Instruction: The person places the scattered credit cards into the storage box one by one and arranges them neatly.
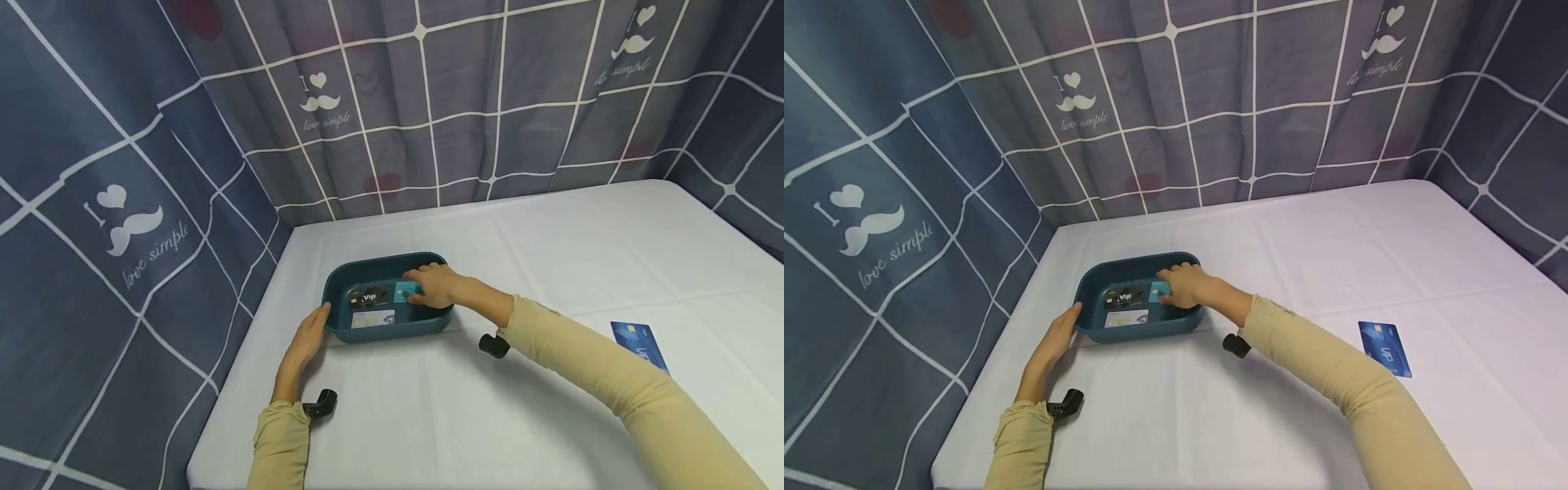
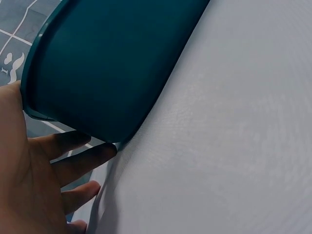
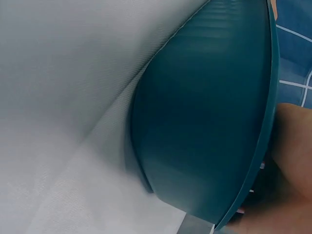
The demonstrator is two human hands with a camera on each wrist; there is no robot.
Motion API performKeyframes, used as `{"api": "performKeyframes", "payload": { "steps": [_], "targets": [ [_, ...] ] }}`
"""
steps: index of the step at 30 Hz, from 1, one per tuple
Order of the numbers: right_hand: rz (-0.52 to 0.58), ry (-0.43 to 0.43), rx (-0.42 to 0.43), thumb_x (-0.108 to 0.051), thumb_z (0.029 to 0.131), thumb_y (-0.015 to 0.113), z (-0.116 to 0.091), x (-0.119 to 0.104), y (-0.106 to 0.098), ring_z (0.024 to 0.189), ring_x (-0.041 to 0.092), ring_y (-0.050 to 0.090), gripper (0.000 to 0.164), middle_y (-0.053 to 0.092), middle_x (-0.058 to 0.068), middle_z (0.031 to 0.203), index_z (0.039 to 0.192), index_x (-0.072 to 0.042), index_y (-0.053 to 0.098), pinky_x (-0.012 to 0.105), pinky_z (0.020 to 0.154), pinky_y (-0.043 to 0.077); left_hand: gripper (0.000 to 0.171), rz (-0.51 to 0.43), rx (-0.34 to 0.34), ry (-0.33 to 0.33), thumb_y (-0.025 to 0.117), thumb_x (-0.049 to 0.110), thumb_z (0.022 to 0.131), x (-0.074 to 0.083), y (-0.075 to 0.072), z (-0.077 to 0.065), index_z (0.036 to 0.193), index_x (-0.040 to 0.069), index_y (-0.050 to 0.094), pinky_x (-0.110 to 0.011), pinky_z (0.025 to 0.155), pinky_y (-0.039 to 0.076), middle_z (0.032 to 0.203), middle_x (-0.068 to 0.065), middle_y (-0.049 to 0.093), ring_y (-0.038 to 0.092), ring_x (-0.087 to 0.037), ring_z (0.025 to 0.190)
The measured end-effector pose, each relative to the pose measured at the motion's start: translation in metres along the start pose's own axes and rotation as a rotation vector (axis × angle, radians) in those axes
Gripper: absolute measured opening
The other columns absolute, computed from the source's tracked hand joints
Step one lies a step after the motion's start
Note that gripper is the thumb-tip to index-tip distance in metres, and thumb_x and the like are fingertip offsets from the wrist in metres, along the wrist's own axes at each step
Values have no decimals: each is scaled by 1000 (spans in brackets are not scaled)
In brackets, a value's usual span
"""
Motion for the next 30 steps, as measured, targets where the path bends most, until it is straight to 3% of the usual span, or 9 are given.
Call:
{"api": "performKeyframes", "payload": {
  "steps": [8, 20, 30],
  "targets": [
    [70, -67, 158, -29, 96, 61, -6, 5, -14, 115, 40, 51, 51, 54, 20, 128, 137, -2, 48, 53, 94, 43, 80, -6, 0, -2, 24, 59, 99, 0, -1, 0, 148, -5, 25, -51, 112, 14, 152, -22, 25, 17, -37, 140],
    [243, -117, 189, -26, 96, 60, -20, 15, -23, 123, 42, 43, 51, 51, 19, 134, 138, 0, 46, 57, 102, 33, 81, -3, 0, -4, 24, 60, 99, 0, -1, 0, 147, -6, 25, -53, 112, 13, 151, -24, 25, 17, -39, 140],
    [349, -141, 193, -27, 96, 59, -34, 19, -25, 126, 39, 41, 54, 48, 22, 136, 140, 2, 43, 53, 103, 34, 79, 1, 4, 2, 24, 57, 100, 1, -1, 0, 146, -7, 27, -53, 112, 14, 150, -25, 26, 17, -40, 139]
  ]
}}
Point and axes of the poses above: each hand's wrist, its own z-axis towards the middle knuckle, its own y-axis out of the palm, x = y × z, the point moved 9 cm from there along z, towards the middle knuckle
